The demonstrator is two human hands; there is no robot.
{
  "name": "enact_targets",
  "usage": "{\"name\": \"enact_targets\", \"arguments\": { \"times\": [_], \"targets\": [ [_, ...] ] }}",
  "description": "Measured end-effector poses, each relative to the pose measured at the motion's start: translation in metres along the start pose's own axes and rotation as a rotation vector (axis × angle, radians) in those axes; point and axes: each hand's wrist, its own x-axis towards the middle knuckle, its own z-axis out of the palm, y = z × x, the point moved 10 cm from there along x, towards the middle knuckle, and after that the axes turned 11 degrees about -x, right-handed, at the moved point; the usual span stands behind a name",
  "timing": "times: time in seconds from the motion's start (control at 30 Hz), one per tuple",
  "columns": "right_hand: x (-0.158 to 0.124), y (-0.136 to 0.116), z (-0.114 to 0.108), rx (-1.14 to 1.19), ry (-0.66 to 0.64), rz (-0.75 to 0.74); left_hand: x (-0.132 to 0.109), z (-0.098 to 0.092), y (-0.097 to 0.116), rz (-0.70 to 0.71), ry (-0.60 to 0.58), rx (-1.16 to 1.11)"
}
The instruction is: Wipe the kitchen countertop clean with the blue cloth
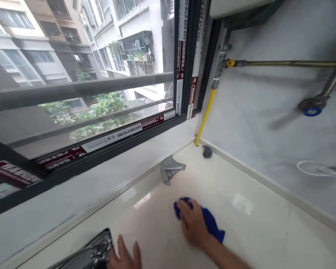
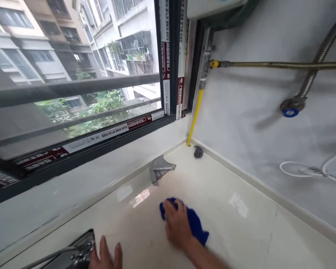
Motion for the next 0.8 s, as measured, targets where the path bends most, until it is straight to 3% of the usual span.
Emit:
{"name": "enact_targets", "arguments": {
  "times": [0.1, 0.2, 0.27, 0.33, 0.4, 0.53, 0.6, 0.63, 0.7, 0.8],
  "targets": [
    [-0.005, -0.074, -0.010, 0.153, -0.057, -0.187, -0.003, -0.001, 0.000, -0.030, 0.006, 0.007],
    [0.044, -0.096, -0.037, 0.129, 0.009, -0.163, -0.006, -0.004, 0.007, -0.017, 0.029, 0.017],
    [0.090, -0.098, -0.037, 0.025, -0.034, -0.158, -0.007, -0.006, 0.011, 0.006, 0.028, 0.022],
    [0.135, -0.092, -0.025, -0.070, -0.134, -0.168, -0.007, -0.006, 0.012, 0.012, 0.024, 0.023],
    [0.172, -0.068, -0.017, -0.125, -0.199, -0.130, -0.007, -0.006, 0.010, -0.008, 0.016, 0.028],
    [0.213, 0.019, -0.035, -0.195, -0.202, 0.085, -0.008, -0.003, 0.009, -0.028, -0.023, 0.048],
    [0.204, 0.049, -0.049, -0.226, -0.199, 0.155, -0.009, -0.004, 0.011, -0.022, -0.032, 0.051],
    [0.190, 0.052, -0.052, -0.229, -0.202, 0.146, -0.009, -0.004, 0.013, -0.024, -0.036, 0.046],
    [0.138, 0.034, -0.047, -0.210, -0.208, 0.050, -0.010, -0.005, 0.013, -0.046, -0.054, 0.033],
    [0.029, -0.029, -0.020, -0.116, -0.112, -0.209, -0.010, -0.001, 0.012, -0.058, -0.090, 0.019]
  ]
}}
